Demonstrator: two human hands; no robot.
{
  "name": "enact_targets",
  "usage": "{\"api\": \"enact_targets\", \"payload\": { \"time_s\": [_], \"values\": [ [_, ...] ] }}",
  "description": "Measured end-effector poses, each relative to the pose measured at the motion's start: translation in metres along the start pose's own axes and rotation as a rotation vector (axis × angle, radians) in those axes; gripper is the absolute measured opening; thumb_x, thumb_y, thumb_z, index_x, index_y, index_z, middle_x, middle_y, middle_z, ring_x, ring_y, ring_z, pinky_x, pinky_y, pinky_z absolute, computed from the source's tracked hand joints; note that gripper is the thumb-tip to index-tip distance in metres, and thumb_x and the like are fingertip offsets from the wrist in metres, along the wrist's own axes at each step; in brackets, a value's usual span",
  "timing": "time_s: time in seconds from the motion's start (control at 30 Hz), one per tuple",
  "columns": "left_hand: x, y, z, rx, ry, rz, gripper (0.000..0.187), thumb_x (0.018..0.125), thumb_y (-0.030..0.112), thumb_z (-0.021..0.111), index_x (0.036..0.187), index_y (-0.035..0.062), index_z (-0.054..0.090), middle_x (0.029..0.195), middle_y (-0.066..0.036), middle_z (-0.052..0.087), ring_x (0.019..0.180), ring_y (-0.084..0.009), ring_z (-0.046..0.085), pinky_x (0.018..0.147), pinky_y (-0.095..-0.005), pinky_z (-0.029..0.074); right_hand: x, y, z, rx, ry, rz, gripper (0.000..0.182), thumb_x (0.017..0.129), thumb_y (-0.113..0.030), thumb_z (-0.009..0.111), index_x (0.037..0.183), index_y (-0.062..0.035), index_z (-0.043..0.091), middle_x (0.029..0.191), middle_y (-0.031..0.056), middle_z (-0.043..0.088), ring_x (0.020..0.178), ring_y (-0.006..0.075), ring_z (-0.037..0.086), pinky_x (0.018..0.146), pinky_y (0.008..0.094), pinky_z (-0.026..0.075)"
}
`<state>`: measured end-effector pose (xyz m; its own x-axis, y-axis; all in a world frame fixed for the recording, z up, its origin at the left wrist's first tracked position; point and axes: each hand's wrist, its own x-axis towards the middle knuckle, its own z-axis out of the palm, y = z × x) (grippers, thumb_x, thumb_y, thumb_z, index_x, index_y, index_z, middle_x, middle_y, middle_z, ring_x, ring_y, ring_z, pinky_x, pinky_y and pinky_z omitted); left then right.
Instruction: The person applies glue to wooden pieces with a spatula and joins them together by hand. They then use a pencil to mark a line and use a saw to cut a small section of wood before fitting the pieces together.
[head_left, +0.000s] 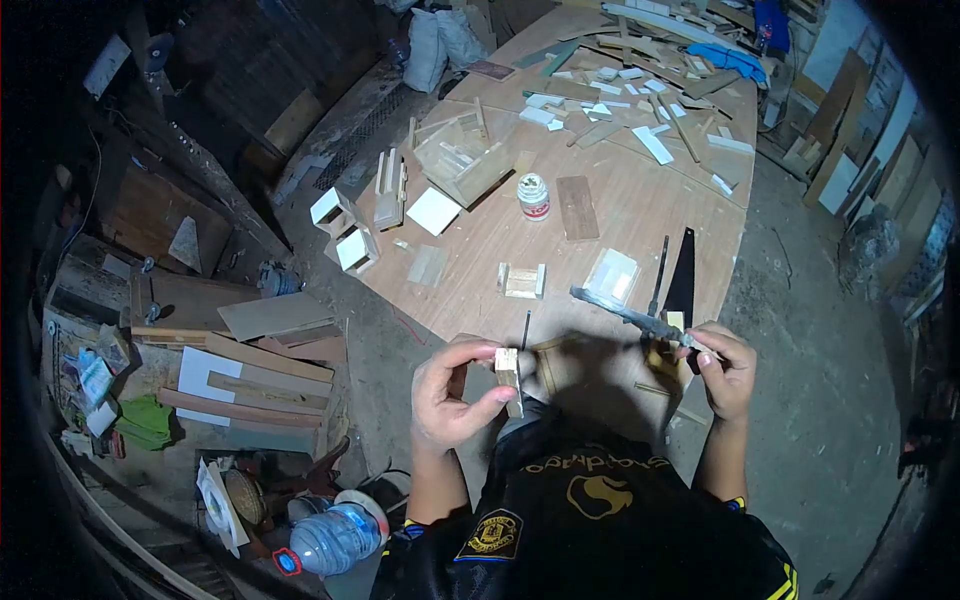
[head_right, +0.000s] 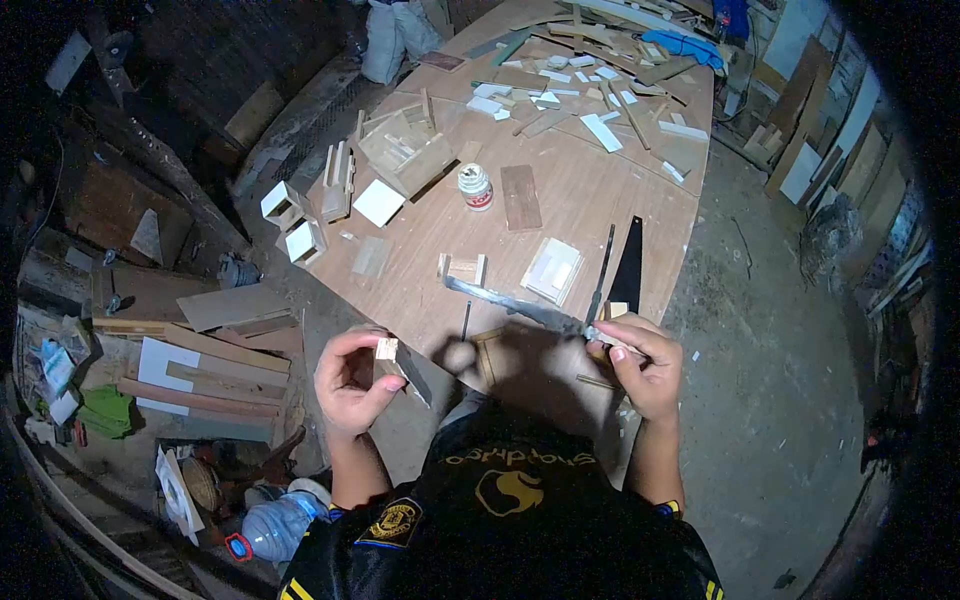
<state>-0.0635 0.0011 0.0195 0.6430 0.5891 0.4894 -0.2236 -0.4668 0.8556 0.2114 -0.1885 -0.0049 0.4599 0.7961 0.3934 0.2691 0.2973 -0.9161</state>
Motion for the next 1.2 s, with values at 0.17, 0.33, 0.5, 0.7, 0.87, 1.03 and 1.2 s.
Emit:
{"api": "enact_targets", "payload": {
  "time_s": [0.17,0.33,0.5,0.7,0.87,1.03,1.2],
  "values": [
    [0.003,-0.001,0.006,-0.097,0.093,0.009,0.035,0.074,0.002,0.077,0.105,-0.0038,0.061,0.097,-0.014,0.064,0.087,-0.0197,0.061,0.078,-0.0299,0.048,0.003,0.001,0.007,-0.008,-0.019,-0.064,0.021,0.082,-0.002,0.059,0.099,0.0064,0.069,0.09,0.0155,0.067,0.076,0.0179,0.063,0.068,0.0266,0.048],
    [0.004,0.002,0.007,-0.081,0.069,0.004,0.036,0.074,0.002,0.077,0.106,-0.0042,0.061,0.096,-0.014,0.064,0.086,-0.0203,0.061,0.078,-0.0303,0.048,0.014,-0.008,0.007,-0.052,-0.066,-0.146,0.02,0.078,0.001,0.061,0.095,0.0033,0.071,0.089,0.0164,0.066,0.075,0.0187,0.063,0.066,0.0281,0.049],
    [0.004,0.004,0.007,-0.036,0.051,0.05,0.036,0.074,0.002,0.077,0.106,-0.0041,0.062,0.097,-0.014,0.063,0.086,-0.02,0.061,0.077,-0.0299,0.048,0.018,-0.017,0.01,-0.118,-0.126,-0.249,0.017,0.074,0.003,0.062,0.088,0.0026,0.072,0.088,0.0153,0.066,0.076,0.0216,0.065,0.068,0.0299,0.051],
    [0.002,0.005,0.007,-0.046,0.043,0.048,0.033,0.075,0.003,0.077,0.104,-0.004,0.062,0.097,-0.014,0.063,0.084,-0.0197,0.061,0.075,-0.0295,0.048,0.019,-0.023,0.008,-0.175,-0.157,-0.235,0.012,0.074,-0.004,0.062,0.083,0.0011,0.069,0.083,0.0144,0.065,0.071,0.0232,0.063,0.065,0.0325,0.05],
    [0.001,0.005,0.007,-0.013,0.058,0.041,0.033,0.073,0.004,0.077,0.102,-0.0032,0.064,0.096,-0.014,0.063,0.083,-0.0207,0.061,0.075,-0.0299,0.048,0.02,-0.029,0.0,-0.215,-0.144,-0.293,0.021,0.07,0.005,0.061,0.088,0.0002,0.072,0.086,0.0133,0.067,0.074,0.02,0.064,0.066,0.0304,0.05],
    [0.001,0.005,0.007,0.024,0.057,0.032,0.032,0.072,0.006,0.077,0.1,-0.0028,0.064,0.094,-0.014,0.064,0.084,-0.0218,0.061,0.076,-0.0303,0.048,0.02,-0.031,-0.006,-0.242,-0.136,-0.311,0.025,0.068,0.005,0.061,0.089,-0.0008,0.073,0.086,0.0127,0.067,0.074,0.0198,0.063,0.065,0.0297,0.05],
    [0.002,0.006,0.009,0.021,0.055,0.042,0.032,0.072,0.005,0.077,0.1,-0.0025,0.064,0.093,-0.014,0.064,0.085,-0.0226,0.061,0.076,-0.031,0.048,0.02,-0.033,-0.007,-0.232,-0.15,-0.326,0.024,0.068,0.003,0.062,0.089,-0.0011,0.073,0.085,0.0122,0.067,0.074,0.0202,0.064,0.065,0.0296,0.05]
  ]
}}
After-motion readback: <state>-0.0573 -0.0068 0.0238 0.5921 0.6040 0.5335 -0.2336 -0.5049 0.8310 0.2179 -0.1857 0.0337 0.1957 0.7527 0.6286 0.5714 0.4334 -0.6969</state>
